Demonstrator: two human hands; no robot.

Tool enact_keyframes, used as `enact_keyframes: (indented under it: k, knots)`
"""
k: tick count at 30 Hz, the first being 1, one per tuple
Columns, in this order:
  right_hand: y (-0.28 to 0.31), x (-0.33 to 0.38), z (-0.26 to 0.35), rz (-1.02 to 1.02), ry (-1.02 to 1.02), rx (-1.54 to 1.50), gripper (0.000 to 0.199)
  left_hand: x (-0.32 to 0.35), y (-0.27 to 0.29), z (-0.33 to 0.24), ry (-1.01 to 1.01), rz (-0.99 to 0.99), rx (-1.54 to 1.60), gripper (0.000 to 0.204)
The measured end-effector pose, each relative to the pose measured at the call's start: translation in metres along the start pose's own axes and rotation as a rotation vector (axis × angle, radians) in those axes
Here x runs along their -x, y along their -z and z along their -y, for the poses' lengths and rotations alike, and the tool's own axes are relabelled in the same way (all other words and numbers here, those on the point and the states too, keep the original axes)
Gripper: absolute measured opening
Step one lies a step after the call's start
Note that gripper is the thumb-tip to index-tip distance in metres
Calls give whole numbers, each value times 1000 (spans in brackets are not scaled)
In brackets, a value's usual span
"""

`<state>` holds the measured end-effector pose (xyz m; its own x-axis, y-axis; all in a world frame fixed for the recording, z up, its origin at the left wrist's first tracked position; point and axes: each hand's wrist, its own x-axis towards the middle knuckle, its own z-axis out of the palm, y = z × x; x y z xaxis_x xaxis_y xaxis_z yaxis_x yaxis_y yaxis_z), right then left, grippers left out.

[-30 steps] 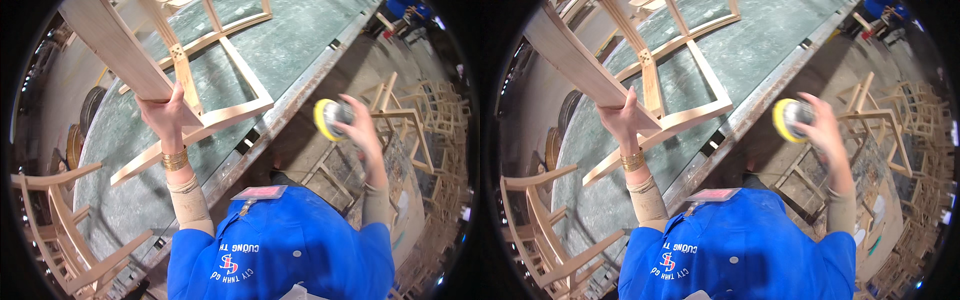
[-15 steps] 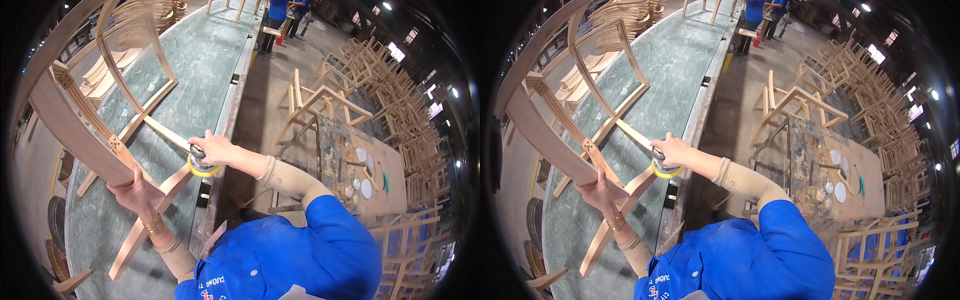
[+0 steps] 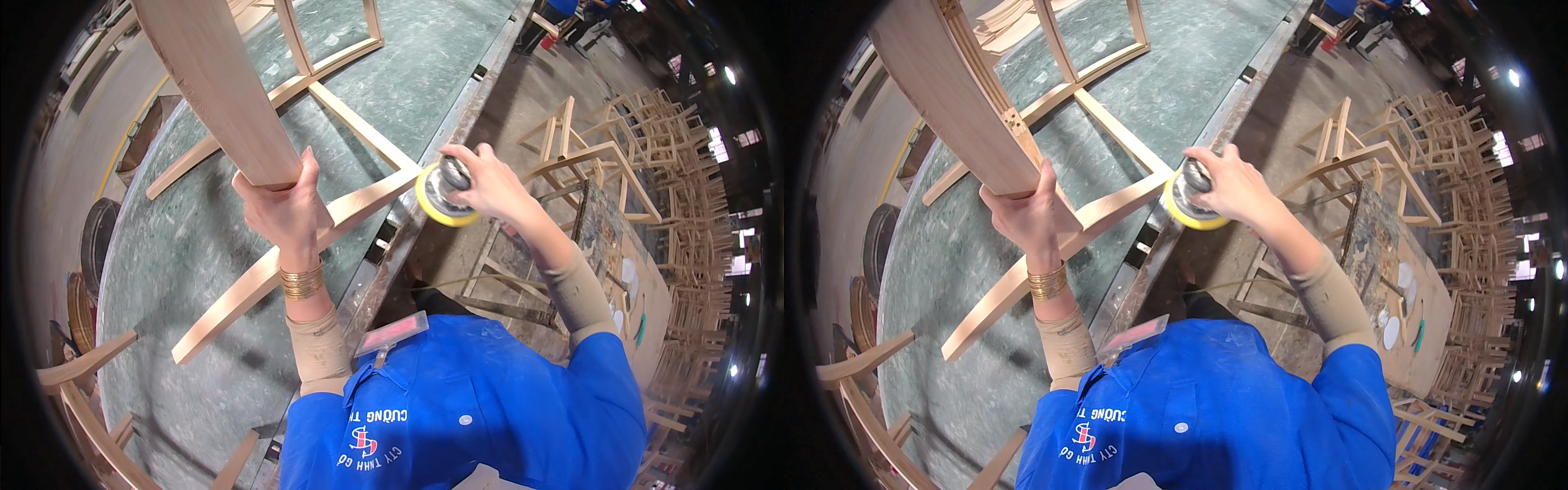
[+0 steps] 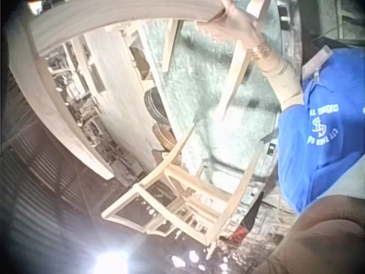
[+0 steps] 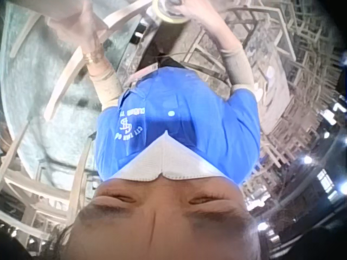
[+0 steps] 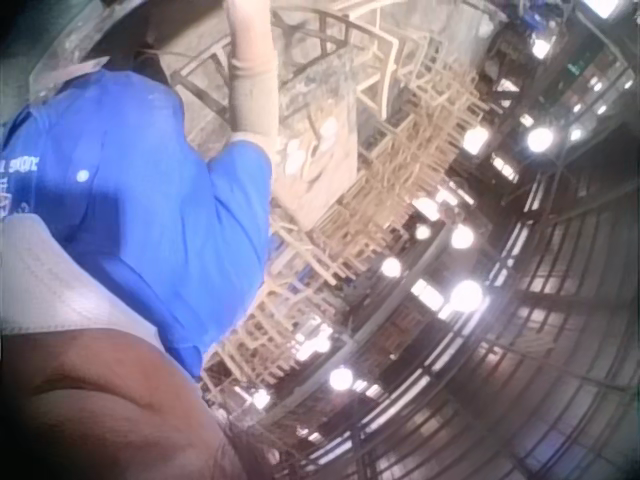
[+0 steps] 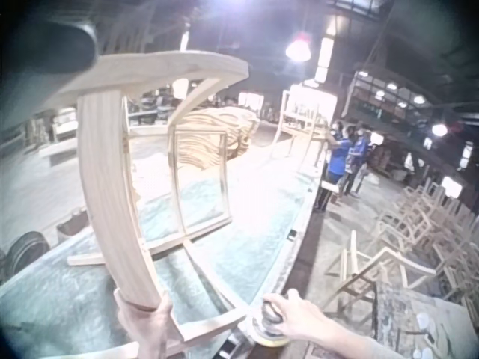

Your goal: The person uses a handheld power sander to smooth the surfaces of wooden chair frames on a factory assembly line. They systematically sand the legs and crossbars of the chair, repositioning the frame as needed to access different areas.

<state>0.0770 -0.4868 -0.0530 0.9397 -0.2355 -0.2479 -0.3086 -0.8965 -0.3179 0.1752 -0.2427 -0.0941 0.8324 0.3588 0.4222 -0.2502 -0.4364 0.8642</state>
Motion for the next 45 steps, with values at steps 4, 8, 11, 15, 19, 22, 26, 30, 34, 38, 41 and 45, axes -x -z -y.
enact_keyframes:
  k: [4, 8, 11, 15, 19, 22, 26, 30, 34, 38, 41, 45]
  knots:
    - [-17, -39, 7, 66, 76, 1, 70, 2, -1, 0, -11, 5, 25, 63]
    - [-17, -32, 5, 157, 70, 15, 70, 4, 0, 5, 9, 11, 1, 65]
    - [-4, -17, -6, 178, 22, 1, 69, 6, 1, 6, 40, 31, 19, 66]
    - [-4, -24, -1, 80, 13, 27, 70, 10, -1, 9, 42, 40, 50, 66]
    - [-23, -41, -1, 61, 17, 2, 69, 9, -2, 8, 60, 51, 61, 65]
    - [-28, -23, -11, 73, -14, -19, 70, 10, 0, 7, -12, 27, 10, 64]
    - [-24, -10, -21, 46, -42, -60, 69, 7, -1, 3, 93, 38, 86, 65]
    - [-27, -21, -6, -34, -36, -58, 67, 3, -3, 3, 57, 47, 48, 66]
    - [-46, -9, -15, -110, 0, -139, 69, -1, -3, -1, 34, 33, 19, 67]
    - [-45, 7, -20, -135, -62, -174, 70, -6, -2, -3, 44, 18, 14, 67]
    - [-44, 6, -16, -234, -52, -179, 69, -9, -4, -4, 38, 23, 18, 66]
    - [-48, -6, -8, -258, -4, -151, 67, -10, -6, -5, 11, 30, 25, 66]
